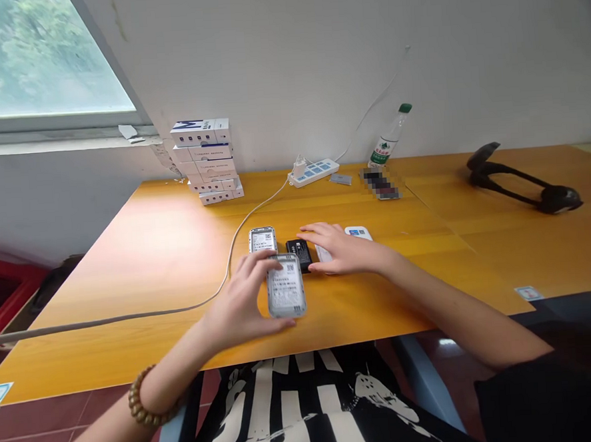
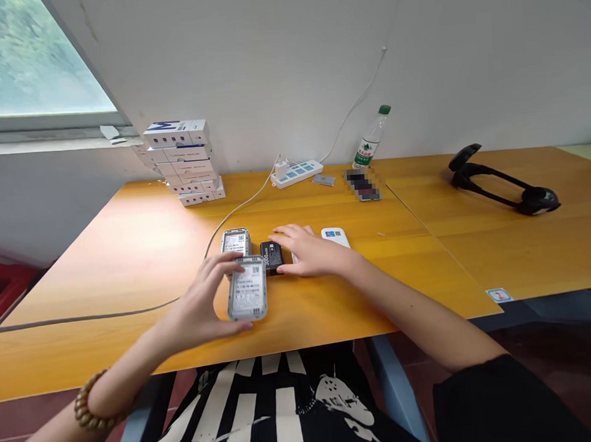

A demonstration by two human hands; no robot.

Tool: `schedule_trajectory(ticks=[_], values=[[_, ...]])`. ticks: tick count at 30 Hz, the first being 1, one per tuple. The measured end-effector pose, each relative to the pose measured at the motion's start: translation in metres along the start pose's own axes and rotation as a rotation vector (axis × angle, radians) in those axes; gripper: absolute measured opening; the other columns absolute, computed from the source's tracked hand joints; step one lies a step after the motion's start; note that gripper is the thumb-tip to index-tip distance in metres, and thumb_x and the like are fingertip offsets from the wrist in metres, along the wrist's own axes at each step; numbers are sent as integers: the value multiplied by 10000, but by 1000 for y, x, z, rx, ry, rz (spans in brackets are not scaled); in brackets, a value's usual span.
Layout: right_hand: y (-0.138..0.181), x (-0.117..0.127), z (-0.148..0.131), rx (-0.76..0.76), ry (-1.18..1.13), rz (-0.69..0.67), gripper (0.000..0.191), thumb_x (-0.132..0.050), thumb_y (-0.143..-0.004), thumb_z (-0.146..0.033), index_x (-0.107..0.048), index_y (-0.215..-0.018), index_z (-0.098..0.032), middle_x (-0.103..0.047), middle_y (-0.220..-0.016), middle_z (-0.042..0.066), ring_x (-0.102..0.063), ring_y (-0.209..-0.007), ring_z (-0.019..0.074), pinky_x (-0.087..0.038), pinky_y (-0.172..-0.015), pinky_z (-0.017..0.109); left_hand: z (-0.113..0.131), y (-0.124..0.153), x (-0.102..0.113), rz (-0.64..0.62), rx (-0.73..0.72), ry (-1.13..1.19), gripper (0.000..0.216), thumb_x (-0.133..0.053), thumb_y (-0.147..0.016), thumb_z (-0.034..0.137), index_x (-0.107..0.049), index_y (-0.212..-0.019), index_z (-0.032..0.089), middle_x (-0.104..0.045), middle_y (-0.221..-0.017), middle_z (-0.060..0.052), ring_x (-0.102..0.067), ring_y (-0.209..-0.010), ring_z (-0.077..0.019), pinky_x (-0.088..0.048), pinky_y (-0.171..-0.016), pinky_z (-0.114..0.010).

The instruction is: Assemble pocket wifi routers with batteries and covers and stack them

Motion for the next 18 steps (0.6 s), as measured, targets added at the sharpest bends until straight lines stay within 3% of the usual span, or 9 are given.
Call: schedule_trajectory(ticks=[4,8,13,18], values=[[-19,-21,-11,40,37,-73,642,-745,-939,-418,-583,-1528,-218,-545,-1584,189,-517,-1428,427,-414,-1167,650,10,28,-39,-62,93,69,679,-939,-690,340,-512,-1212,264,-509,-1530,-157,-494,-1439,-417,-525,-1131,-647],[-19,-13,-16,72,30,-19,531,-783,-899,-322,-660,-1400,-197,-607,-1475,181,-567,-1341,394,-443,-1137,595,-4,38,-62,-68,167,103,694,-948,-667,268,-492,-1189,262,-533,-1498,-158,-531,-1394,-416,-542,-1097,-662],[14,-7,-40,99,-61,106,474,-835,-845,-299,-674,-1285,-224,-628,-1395,153,-577,-1306,377,-473,-1120,576,-18,41,-74,13,159,119,857,-1009,-597,317,-472,-1262,252,-518,-1501,-194,-531,-1410,-453,-524,-1110,-707],[46,-47,-65,117,-128,70,447,-875,-842,-280,-718,-1255,-219,-618,-1427,164,-550,-1378,364,-473,-1160,565,-20,41,-74,54,146,128,1140,-1048,-552,321,-367,-1463,265,-576,-1414,-166,-585,-1349,-430,-566,-1078,-682]])
Point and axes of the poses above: each hand's wrist, its own y-axis away from the middle knuckle, its own x-axis out of the back of the hand, z = x × y, the point moved 10 cm from there along -y, towards the middle knuckle
